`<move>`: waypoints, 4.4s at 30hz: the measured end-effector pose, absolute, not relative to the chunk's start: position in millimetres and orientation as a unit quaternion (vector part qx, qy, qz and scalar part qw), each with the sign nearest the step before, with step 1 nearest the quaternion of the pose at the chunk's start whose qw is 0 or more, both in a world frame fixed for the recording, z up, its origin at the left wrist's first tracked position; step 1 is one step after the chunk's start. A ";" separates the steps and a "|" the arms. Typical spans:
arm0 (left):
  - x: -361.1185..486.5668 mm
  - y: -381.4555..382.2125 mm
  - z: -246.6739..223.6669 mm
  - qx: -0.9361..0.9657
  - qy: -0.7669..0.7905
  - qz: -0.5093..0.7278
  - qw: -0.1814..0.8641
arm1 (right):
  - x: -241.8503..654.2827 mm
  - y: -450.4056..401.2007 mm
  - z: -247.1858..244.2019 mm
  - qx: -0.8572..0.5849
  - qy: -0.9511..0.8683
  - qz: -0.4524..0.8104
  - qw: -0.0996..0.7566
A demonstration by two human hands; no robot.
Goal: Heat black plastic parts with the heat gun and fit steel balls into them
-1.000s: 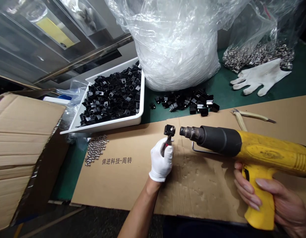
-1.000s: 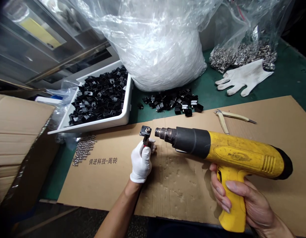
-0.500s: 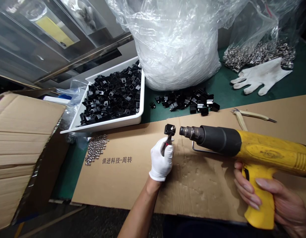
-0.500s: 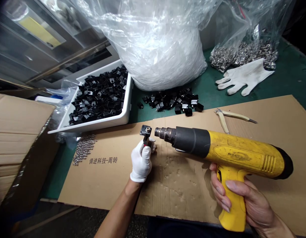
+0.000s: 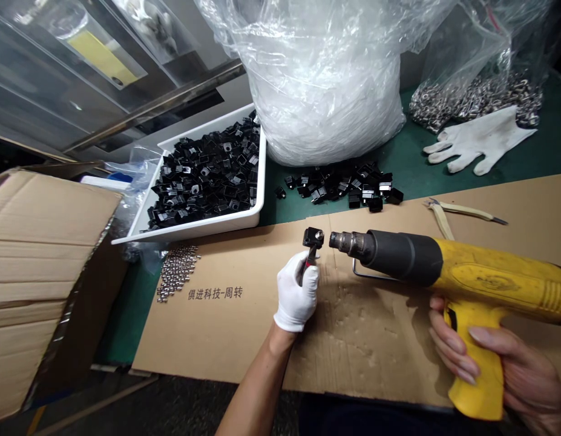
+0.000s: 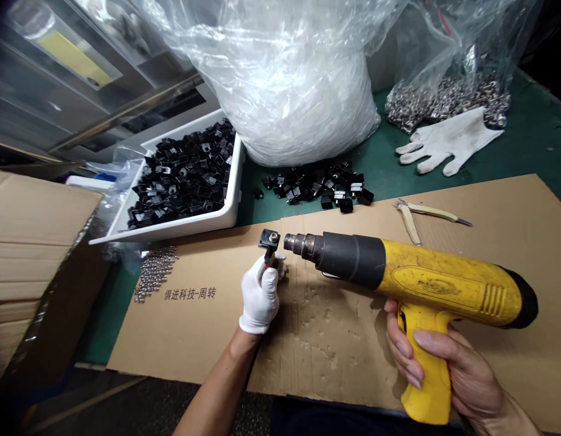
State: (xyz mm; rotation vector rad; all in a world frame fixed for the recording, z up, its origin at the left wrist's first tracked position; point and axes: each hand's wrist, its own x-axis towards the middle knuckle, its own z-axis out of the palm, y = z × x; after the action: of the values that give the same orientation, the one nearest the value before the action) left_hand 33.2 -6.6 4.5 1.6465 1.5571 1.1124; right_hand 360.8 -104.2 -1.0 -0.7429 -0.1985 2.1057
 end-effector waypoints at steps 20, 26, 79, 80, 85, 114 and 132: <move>34.7 -7.4 7.3 0.621 0.599 0.408 0.299 | 358.9 -101.4 1.2 -0.298 -0.076 0.848 0.431; 35.2 -7.3 8.5 0.623 0.600 0.406 0.295 | 359.7 -101.4 -0.3 -0.295 -0.082 0.850 0.429; 34.1 -8.0 5.5 0.622 0.598 0.408 0.300 | 359.3 -104.1 3.1 -0.300 -0.073 0.846 0.435; 34.0 -8.0 5.1 0.622 0.596 0.409 0.300 | 359.1 -104.1 3.0 -0.298 -0.073 0.846 0.436; 34.2 -7.7 4.7 0.623 0.594 0.413 0.297 | 358.7 -102.4 1.1 -0.288 -0.084 0.849 0.434; 34.5 -7.9 5.1 0.616 0.595 0.413 0.311 | 356.9 -100.2 2.1 -0.283 -0.090 0.849 0.437; 35.6 -7.9 6.3 0.605 0.605 0.408 0.318 | 357.0 -99.6 6.2 -0.300 -0.095 0.844 0.435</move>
State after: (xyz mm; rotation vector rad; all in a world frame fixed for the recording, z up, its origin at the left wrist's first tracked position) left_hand 35.6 -7.9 6.3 1.5926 1.5929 1.0724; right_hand 357.0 -99.6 6.2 -0.7460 -0.2353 2.0998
